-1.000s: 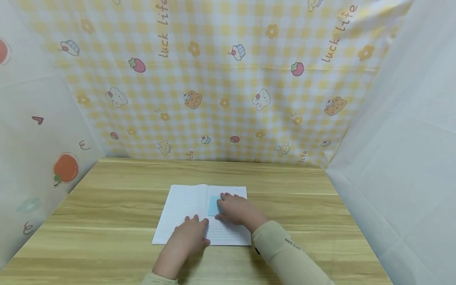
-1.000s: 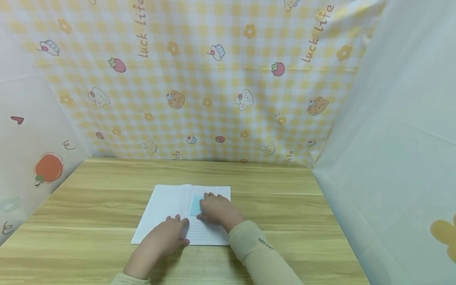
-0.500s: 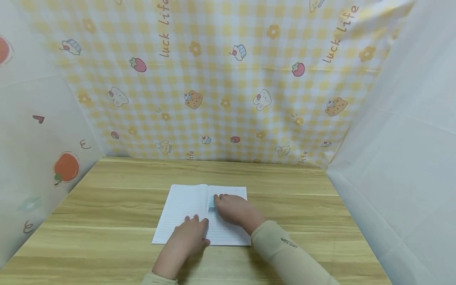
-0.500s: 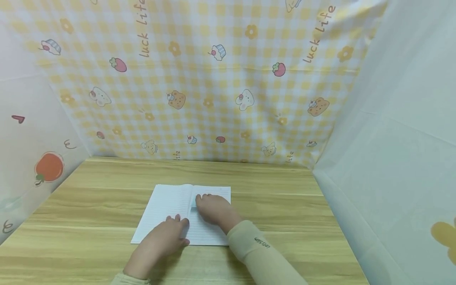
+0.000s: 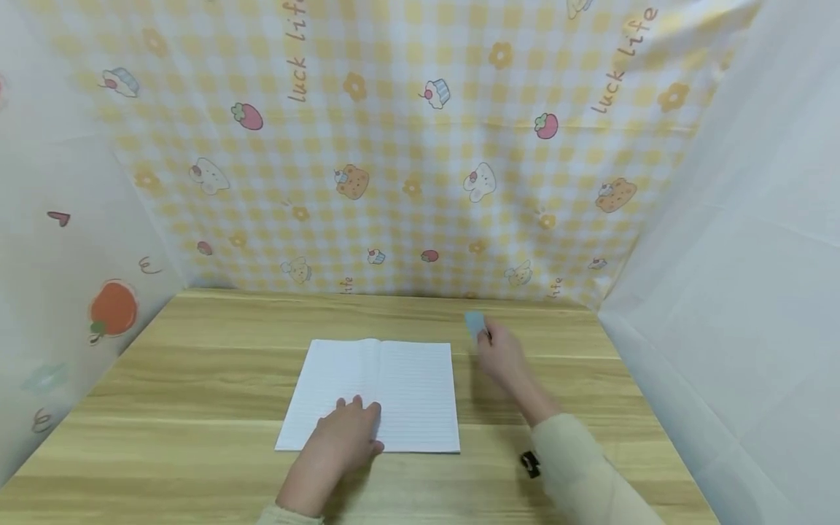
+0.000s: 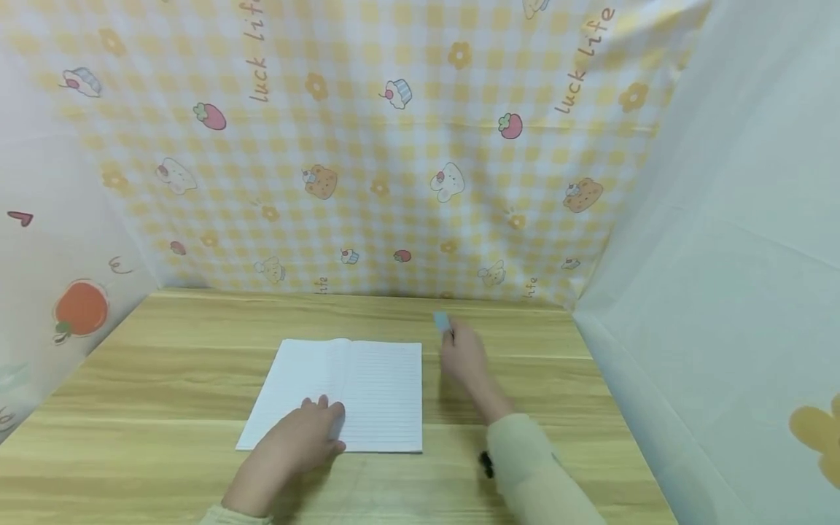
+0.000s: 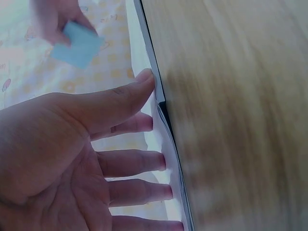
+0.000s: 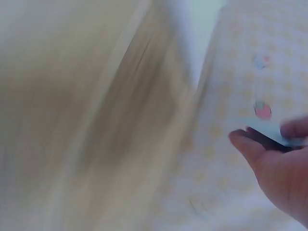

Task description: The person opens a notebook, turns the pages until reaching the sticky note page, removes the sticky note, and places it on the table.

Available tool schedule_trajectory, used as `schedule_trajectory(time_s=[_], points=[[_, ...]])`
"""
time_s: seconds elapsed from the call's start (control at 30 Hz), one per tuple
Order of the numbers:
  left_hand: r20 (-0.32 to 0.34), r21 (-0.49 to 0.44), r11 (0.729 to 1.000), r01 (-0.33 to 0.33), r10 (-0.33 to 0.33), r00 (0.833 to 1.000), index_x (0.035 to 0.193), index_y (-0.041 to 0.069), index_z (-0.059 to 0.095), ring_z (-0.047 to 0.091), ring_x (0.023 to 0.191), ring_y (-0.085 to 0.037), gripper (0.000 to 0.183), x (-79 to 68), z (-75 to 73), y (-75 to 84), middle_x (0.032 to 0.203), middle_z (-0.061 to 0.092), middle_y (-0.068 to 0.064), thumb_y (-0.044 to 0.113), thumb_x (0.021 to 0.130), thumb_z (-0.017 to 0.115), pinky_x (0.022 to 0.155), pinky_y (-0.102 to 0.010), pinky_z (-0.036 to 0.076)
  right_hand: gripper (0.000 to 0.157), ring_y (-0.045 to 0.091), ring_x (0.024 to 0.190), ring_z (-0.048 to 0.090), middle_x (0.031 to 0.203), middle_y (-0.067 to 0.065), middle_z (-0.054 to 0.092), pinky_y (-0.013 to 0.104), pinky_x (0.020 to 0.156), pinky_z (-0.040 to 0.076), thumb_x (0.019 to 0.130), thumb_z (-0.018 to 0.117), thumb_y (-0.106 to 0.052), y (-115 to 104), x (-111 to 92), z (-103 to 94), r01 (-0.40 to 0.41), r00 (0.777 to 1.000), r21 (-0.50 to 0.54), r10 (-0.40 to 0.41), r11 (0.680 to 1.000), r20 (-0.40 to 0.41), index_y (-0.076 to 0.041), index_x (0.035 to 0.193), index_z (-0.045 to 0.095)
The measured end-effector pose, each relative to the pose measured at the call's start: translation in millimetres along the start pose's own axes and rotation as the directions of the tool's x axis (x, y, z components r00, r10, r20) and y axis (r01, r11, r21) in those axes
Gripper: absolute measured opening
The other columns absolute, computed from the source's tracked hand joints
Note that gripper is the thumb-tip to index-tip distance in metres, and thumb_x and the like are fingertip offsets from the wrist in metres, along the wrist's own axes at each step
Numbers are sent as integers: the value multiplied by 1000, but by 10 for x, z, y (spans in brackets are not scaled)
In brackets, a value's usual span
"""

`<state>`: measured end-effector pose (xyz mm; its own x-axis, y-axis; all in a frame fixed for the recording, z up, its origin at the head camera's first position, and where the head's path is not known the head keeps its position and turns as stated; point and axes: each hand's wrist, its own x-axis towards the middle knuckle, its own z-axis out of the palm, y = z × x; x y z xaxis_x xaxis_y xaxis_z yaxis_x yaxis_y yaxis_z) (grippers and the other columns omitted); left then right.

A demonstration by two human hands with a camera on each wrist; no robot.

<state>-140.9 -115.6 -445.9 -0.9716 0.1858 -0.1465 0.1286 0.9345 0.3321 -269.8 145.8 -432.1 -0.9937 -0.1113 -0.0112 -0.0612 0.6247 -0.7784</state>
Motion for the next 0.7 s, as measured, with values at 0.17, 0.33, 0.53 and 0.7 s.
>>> schedule_trajectory(time_s=[0.17,0.33,0.53,0.7], points=[[-2,-12,1000,4,-4,1000,134,0,66,50,134,-70,57,4,6,-1,146,57,-41,26,88,86,96,-87,45,40,49,134,62,141,31,65,62,115,50,105,51,5,287,-327,-242,317,948,-595,-231,738,219,8,145,54],[-11,-7,1000,-6,6,1000,133,-1,66,50,134,-71,57,10,-6,3,145,56,-42,25,87,86,96,-87,46,47,41,150,51,155,18,60,69,125,34,101,62,4,545,-568,-290,474,880,-737,-232,482,414,0,148,58],[-4,-15,1000,5,-5,1000,128,-1,67,49,134,-71,51,-4,-2,13,145,57,-42,23,87,86,95,-88,45,47,39,152,50,162,18,52,68,125,35,108,62,-16,674,-671,-270,471,870,-686,-168,554,463,1,151,56],[-2,-12,1000,5,-5,1000,125,0,67,50,134,-70,48,-6,9,20,144,57,-42,23,88,86,95,-87,46,64,40,152,49,164,22,49,73,122,35,110,56,-45,631,-694,-226,451,877,-658,-163,603,453,3,152,54]])
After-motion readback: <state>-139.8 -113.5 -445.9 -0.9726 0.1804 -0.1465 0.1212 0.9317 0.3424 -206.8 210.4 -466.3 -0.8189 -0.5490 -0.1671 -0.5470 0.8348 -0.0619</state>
